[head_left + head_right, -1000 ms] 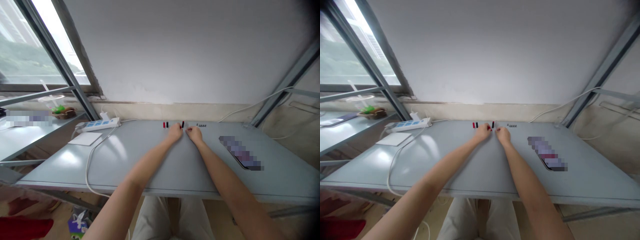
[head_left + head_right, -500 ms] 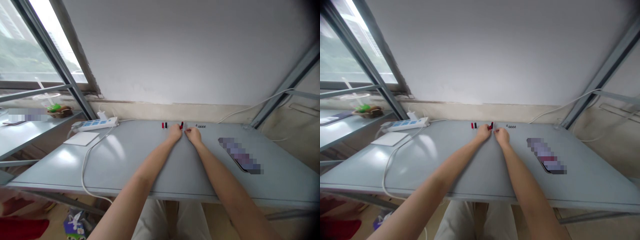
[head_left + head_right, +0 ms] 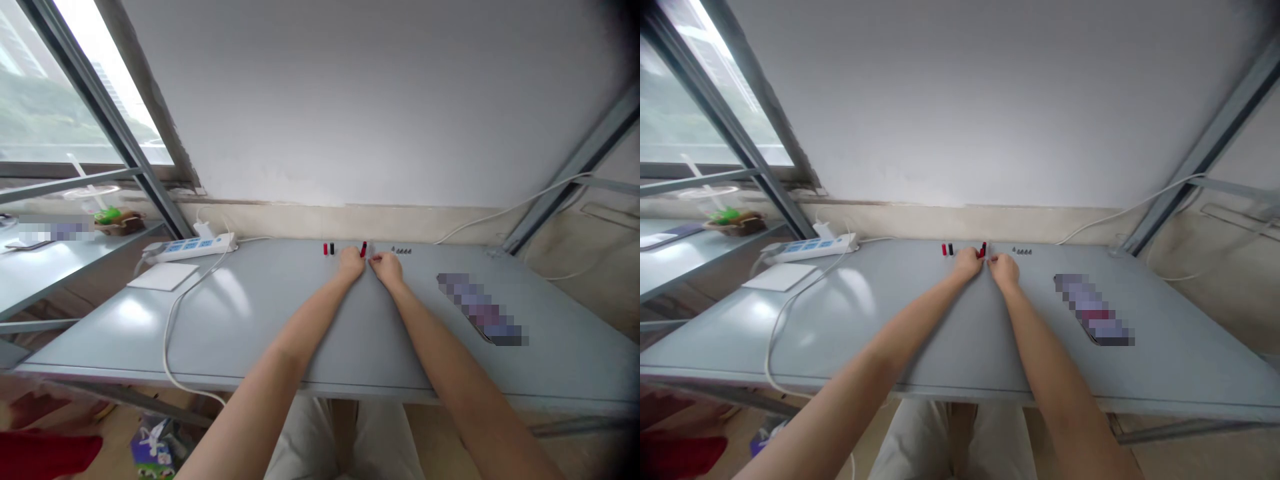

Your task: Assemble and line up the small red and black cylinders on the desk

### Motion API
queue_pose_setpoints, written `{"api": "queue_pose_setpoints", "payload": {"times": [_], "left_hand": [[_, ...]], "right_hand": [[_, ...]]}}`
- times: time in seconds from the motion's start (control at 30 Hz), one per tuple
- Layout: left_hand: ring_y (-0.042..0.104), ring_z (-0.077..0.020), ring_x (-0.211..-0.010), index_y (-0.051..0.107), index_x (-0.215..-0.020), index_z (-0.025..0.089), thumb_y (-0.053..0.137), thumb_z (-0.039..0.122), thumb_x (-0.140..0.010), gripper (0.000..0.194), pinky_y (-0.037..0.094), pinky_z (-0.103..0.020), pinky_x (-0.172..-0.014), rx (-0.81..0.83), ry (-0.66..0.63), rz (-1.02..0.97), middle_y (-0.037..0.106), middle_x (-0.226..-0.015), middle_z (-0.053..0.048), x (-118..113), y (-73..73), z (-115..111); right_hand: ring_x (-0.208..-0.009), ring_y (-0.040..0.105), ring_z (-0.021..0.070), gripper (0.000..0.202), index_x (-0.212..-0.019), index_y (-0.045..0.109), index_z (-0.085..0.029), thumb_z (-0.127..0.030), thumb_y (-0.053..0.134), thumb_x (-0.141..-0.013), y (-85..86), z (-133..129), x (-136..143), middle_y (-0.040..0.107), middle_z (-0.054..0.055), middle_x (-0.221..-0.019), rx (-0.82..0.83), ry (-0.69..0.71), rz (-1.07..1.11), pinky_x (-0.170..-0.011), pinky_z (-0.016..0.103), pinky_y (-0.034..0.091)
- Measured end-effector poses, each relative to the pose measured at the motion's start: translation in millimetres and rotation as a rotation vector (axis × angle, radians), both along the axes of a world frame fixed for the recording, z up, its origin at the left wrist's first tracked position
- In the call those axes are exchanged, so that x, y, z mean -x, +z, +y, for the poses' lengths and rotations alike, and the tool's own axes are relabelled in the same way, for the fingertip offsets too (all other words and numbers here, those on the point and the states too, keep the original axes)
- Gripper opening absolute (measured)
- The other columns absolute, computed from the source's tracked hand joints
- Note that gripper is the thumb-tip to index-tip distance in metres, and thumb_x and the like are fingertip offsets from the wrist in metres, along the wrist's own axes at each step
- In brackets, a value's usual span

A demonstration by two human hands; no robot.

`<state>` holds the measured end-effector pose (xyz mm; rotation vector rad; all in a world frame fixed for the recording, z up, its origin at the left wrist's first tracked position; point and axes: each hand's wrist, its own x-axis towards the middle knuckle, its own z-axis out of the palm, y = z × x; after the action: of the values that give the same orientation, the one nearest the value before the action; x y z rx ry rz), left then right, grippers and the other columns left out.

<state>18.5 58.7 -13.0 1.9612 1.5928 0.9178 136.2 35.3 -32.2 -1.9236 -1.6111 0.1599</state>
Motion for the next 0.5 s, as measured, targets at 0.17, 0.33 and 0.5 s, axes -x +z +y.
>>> {"api": "queue_pose_setpoints", "payload": {"times": [0.17,0.33,0.5], "left_hand": [[0.053,-0.0259,-0.106,0.061,-0.083,0.015,0.057,0.007,-0.071,0.015,0.036,-0.037,-0.095,-0.041,-0.041,-0.087,0.063,-0.094,-0.014,10,2.9,-22],[0.055,-0.0259,-0.101,0.057,-0.103,0.017,0.052,0.012,-0.077,0.027,0.038,-0.038,-0.093,-0.032,-0.032,-0.006,0.062,-0.098,-0.014,35,9.3,-54],[0.055,-0.0274,-0.102,0.041,-0.13,0.017,0.051,0.014,-0.079,0.052,0.039,-0.036,-0.089,-0.092,0.039,-0.068,0.06,-0.102,-0.016,59,7.6,-64]], "right_hand": [[-0.079,0.064,0.0194,0.021,-0.086,0.072,-0.021,-0.033,0.057,-0.076,-0.9,0,1,0.07,0.009,-0.084,-0.034,-0.014,-0.019,-0.068,0.027,0.045],[-0.078,0.064,0.02,0.02,-0.084,0.072,-0.021,-0.032,0.057,-0.076,-0.1,-1,2,0.07,0.009,-0.083,-0.036,-0.012,-0.011,-0.068,0.027,0.045],[-0.083,0.064,0.0214,0.023,-0.088,0.072,-0.02,-0.032,0.058,-0.076,3.8,-2,3,0.07,0.01,-0.087,0.012,-0.03,0.01,-0.07,0.029,0.045]]}}
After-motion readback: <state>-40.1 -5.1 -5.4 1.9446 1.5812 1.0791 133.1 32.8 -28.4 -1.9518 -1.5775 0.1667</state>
